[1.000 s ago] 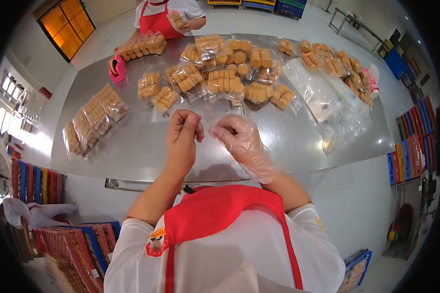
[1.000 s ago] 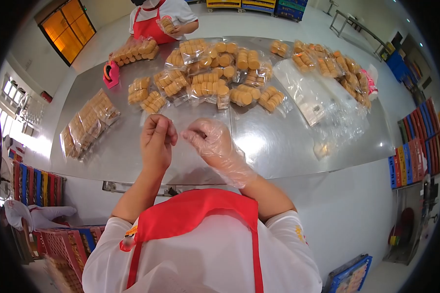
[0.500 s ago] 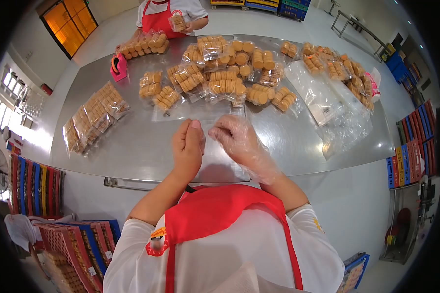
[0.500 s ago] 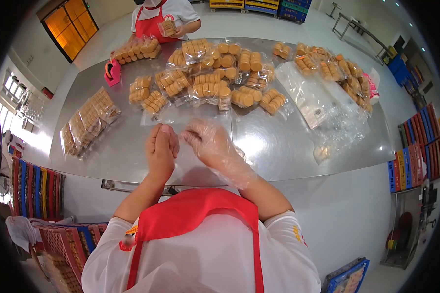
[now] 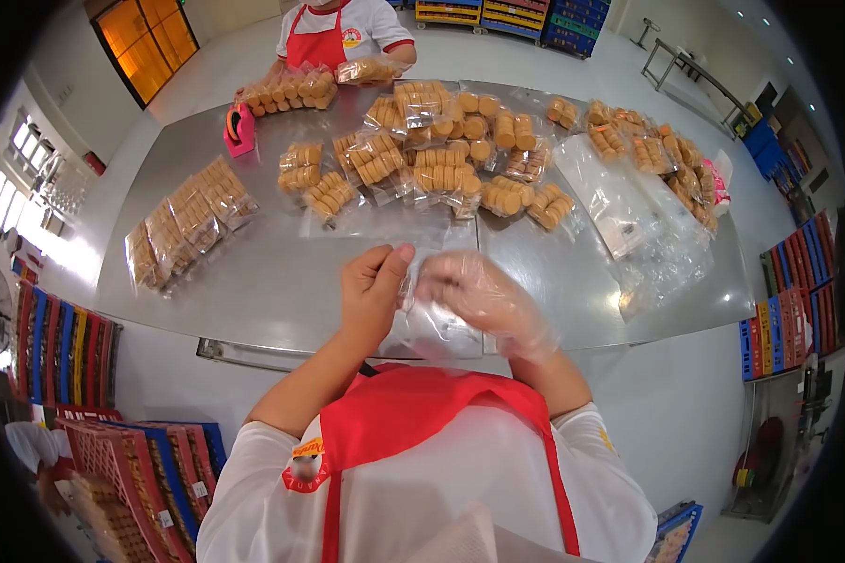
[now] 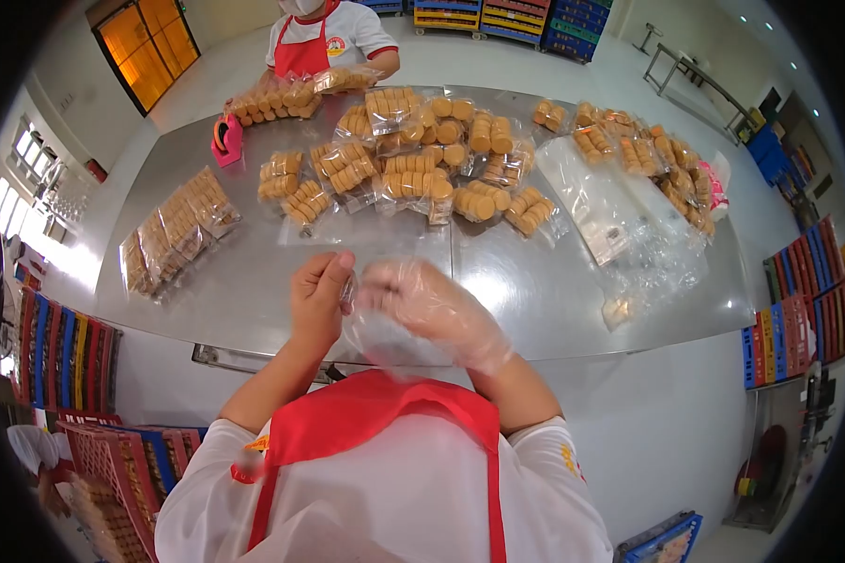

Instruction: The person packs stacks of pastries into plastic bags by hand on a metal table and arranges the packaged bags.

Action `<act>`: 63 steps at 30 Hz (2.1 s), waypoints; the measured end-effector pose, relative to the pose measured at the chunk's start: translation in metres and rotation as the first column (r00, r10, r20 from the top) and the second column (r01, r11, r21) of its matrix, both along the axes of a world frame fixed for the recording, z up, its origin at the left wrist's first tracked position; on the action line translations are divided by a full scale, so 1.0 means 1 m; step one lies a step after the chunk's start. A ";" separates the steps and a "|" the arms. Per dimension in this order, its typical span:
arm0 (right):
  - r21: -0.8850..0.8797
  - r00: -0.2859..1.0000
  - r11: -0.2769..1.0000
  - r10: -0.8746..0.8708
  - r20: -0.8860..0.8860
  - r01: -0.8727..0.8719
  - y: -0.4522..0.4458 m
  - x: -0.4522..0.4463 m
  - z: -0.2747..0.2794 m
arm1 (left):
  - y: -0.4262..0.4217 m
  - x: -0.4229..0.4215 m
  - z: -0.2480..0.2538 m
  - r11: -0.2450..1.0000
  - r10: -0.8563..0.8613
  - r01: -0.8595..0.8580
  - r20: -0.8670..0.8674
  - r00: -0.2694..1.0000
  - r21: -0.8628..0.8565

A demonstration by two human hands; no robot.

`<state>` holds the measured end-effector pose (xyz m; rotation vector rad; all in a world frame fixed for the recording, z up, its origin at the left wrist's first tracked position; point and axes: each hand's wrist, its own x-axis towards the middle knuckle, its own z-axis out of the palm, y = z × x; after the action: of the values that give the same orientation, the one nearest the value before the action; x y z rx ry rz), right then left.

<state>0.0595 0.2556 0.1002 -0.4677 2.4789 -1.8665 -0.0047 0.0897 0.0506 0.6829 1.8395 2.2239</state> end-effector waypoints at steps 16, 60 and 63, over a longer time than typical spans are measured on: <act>0.028 0.949 0.961 -0.269 -0.165 0.277 -0.022 0.014 0.026 | -0.026 0.020 0.023 0.883 -0.466 0.449 0.137 0.874 0.139; 0.125 0.920 0.911 -0.390 -0.040 0.392 -0.086 0.008 0.021 | -0.126 -0.057 0.031 0.927 -0.188 -0.091 -0.658 0.729 -0.365; 0.359 0.933 0.862 -0.340 -0.116 0.359 -0.104 0.007 0.040 | -0.132 -0.047 0.056 0.868 -0.272 0.087 -0.324 0.906 -0.488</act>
<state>0.0668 0.1519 0.1405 -0.0499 3.0243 -1.4062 -0.0512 -0.0420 0.1064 1.1916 2.2573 1.5083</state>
